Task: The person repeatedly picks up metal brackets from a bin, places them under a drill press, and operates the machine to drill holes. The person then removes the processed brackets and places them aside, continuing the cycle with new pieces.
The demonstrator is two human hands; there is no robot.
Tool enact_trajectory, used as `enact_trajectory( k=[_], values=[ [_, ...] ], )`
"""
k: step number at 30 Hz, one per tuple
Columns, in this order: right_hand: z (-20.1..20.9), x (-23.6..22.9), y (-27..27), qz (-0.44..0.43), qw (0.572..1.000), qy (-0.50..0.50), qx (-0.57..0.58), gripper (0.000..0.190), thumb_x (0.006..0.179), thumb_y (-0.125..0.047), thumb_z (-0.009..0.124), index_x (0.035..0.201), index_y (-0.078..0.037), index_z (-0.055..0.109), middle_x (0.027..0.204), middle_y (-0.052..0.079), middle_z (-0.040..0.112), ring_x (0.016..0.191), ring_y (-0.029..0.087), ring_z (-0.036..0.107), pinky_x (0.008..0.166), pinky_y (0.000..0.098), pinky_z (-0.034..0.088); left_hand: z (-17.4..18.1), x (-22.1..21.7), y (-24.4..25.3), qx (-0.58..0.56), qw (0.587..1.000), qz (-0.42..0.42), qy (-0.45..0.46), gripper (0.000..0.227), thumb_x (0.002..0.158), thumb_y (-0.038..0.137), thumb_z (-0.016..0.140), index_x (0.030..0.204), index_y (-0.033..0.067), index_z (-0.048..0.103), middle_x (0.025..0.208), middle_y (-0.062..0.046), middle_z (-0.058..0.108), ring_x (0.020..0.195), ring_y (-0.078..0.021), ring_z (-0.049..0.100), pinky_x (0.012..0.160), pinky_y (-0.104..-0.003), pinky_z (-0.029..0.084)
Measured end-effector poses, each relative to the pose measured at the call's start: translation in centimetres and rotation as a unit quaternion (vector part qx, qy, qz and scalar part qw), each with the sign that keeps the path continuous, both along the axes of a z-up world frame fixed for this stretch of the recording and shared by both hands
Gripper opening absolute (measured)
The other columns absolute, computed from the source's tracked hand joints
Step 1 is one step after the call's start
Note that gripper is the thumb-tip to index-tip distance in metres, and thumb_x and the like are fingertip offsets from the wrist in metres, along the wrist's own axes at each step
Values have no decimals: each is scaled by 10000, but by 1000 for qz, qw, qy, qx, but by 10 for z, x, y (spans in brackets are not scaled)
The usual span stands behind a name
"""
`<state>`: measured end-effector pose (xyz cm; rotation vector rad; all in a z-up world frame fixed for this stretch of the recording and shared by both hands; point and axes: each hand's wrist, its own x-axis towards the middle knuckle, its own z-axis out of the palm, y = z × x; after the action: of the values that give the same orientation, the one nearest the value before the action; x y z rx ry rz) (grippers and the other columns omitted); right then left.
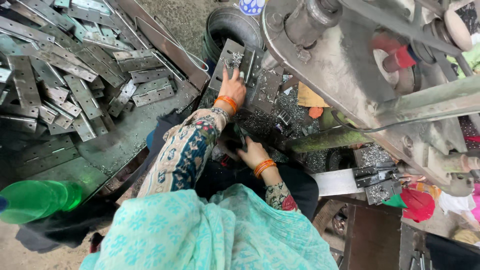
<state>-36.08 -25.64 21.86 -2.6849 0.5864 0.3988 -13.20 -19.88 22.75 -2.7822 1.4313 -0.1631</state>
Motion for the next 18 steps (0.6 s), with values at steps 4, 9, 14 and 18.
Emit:
enact_trajectory(
  k=[4, 9, 14, 18],
  values=[
    [26, 11, 12, -19, 999, 40, 9, 619, 850, -385, 693, 1335, -31, 543, 1101, 307, 697, 1036, 488, 669, 902, 535, 545, -2, -34, 40, 8, 999, -51, -1, 326, 962, 287, 553, 1160, 144, 768, 1304, -88, 654, 1450, -364, 347, 1152, -739, 172],
    [36, 9, 22, -19, 999, 26, 13, 666, 832, -387, 698, 1374, -42, 526, 1120, 302, 696, 1047, 475, 672, 909, 524, 549, -17, -55, 73, -68, 987, -97, -113, 301, 904, 297, 586, 1029, 130, 804, 1244, -102, 670, 1387, -374, 410, 1145, -704, 258],
    [32, 8, 17, -21, 999, 23, 17, 726, 836, -396, 684, 1452, -72, 478, 1144, 281, 696, 1043, 466, 677, 919, 509, 551, -18, -50, 58, -102, 968, -77, -216, 312, 837, 281, 604, 1003, 109, 804, 1179, -129, 692, 1305, -372, 461, 1094, -683, 327],
    [25, 3, 9, -16, 1000, 9, 11, 702, 850, -435, 688, 1442, -91, 528, 1165, 263, 696, 1082, 457, 660, 932, 504, 539, 2, -56, 67, -165, 966, -101, -170, 278, 842, 235, 609, 984, 76, 787, 1153, -92, 696, 1286, -344, 499, 1132, -673, 329]
  ],
)
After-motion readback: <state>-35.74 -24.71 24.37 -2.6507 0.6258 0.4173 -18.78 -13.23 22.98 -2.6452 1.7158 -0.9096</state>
